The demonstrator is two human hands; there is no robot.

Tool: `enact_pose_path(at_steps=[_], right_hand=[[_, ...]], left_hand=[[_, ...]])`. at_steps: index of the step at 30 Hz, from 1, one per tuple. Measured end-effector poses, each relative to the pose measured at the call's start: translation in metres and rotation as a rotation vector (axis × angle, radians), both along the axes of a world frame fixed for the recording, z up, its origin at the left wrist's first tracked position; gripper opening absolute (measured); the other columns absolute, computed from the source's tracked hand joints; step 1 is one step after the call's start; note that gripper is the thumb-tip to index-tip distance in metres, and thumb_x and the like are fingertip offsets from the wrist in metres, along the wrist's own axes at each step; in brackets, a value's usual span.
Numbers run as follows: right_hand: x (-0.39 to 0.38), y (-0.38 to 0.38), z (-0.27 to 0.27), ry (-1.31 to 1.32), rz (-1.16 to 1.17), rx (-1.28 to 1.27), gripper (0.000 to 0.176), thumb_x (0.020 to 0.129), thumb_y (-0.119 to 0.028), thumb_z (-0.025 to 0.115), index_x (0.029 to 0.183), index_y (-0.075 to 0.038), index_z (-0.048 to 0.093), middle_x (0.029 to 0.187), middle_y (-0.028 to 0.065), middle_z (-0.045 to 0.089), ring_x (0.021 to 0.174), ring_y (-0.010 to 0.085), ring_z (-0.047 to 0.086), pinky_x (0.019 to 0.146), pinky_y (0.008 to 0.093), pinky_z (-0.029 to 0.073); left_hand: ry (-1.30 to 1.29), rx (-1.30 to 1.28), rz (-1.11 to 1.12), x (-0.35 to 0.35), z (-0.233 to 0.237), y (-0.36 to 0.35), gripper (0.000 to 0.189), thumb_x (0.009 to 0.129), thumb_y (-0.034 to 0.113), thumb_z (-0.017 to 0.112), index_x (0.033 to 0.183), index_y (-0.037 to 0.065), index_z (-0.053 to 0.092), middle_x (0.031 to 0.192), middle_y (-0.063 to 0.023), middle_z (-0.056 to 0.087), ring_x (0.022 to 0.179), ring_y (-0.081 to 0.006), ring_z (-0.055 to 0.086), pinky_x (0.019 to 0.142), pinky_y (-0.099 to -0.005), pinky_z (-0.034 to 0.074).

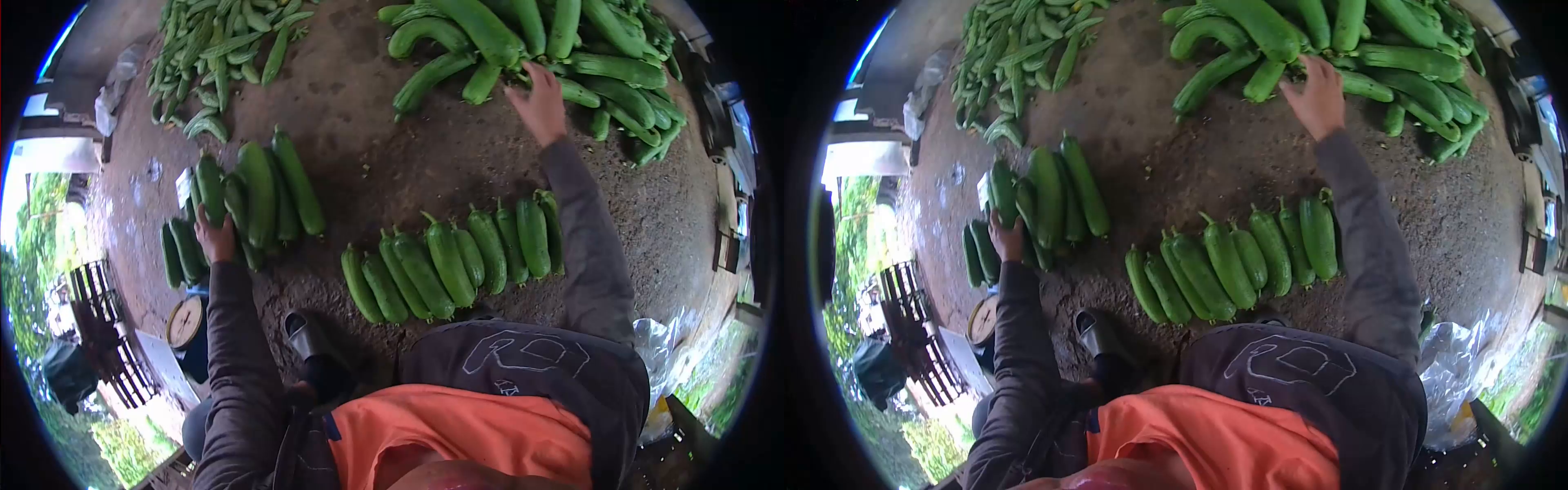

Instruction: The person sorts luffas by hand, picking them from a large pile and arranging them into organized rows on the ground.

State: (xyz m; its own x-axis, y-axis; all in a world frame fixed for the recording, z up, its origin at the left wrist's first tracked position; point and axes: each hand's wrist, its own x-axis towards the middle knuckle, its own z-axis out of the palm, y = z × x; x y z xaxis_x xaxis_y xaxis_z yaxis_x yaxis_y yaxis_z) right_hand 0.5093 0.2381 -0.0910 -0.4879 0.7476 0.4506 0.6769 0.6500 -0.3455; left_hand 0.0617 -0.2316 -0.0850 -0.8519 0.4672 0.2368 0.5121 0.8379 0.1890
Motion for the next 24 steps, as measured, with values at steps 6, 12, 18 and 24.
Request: enact_pose_path(at_steps=[6, 12, 18, 24], right_hand=[[-0.070, 0.060, 0.000, -0.163, -0.226, -0.102, 0.081, 0.068, -0.050, 0.072, 0.129, -0.006, 0.043, 0.125, 0.0181, 0.046, 0.115, 0.0384, 0.043, 0.093, 0.0462, 0.042], [-0.061, 0.086, -0.016, 0.261, -0.155, -0.697, 0.065, 0.071, -0.042, 0.072, 0.120, -0.003, 0.053, 0.100, 0.0102, 0.056, 0.084, 0.0224, 0.054, 0.065, 0.0356, 0.045], [-0.056, 0.033, 0.024, 0.400, 0.050, -1.104, 0.092, 0.071, -0.052, 0.072, 0.136, 0.001, 0.034, 0.142, 0.0218, 0.031, 0.131, 0.0361, 0.031, 0.099, 0.0438, 0.036], [-0.099, 0.043, -0.050, 0.031, -0.265, -0.656, 0.110, 0.057, -0.061, 0.076, 0.128, 0.013, 0.036, 0.113, 0.0282, 0.055, 0.106, 0.0350, 0.055, 0.090, 0.0392, 0.045]], left_hand=[[0.034, -0.097, 0.100, 0.023, -0.006, 0.003, 0.082, 0.071, 0.033, 0.073, 0.137, 0.007, 0.034, 0.129, -0.0216, 0.045, 0.116, -0.0389, 0.044, 0.098, -0.0450, 0.036], [0.128, -0.101, 0.033, 0.036, 0.011, 0.016, 0.081, 0.072, 0.032, 0.073, 0.137, 0.005, 0.033, 0.135, -0.0191, 0.039, 0.123, -0.0368, 0.038, 0.101, -0.0457, 0.032], [0.229, 0.082, -0.308, 0.076, 0.029, 0.072, 0.074, 0.073, 0.026, 0.072, 0.134, 0.005, 0.038, 0.138, -0.0182, 0.037, 0.127, -0.0357, 0.033, 0.103, -0.0464, 0.028], [0.026, 0.264, -0.580, 0.152, 0.035, 0.133, 0.063, 0.066, 0.013, 0.074, 0.123, 0.003, 0.049, 0.131, -0.0208, 0.044, 0.124, -0.0374, 0.038, 0.104, -0.0449, 0.030]])
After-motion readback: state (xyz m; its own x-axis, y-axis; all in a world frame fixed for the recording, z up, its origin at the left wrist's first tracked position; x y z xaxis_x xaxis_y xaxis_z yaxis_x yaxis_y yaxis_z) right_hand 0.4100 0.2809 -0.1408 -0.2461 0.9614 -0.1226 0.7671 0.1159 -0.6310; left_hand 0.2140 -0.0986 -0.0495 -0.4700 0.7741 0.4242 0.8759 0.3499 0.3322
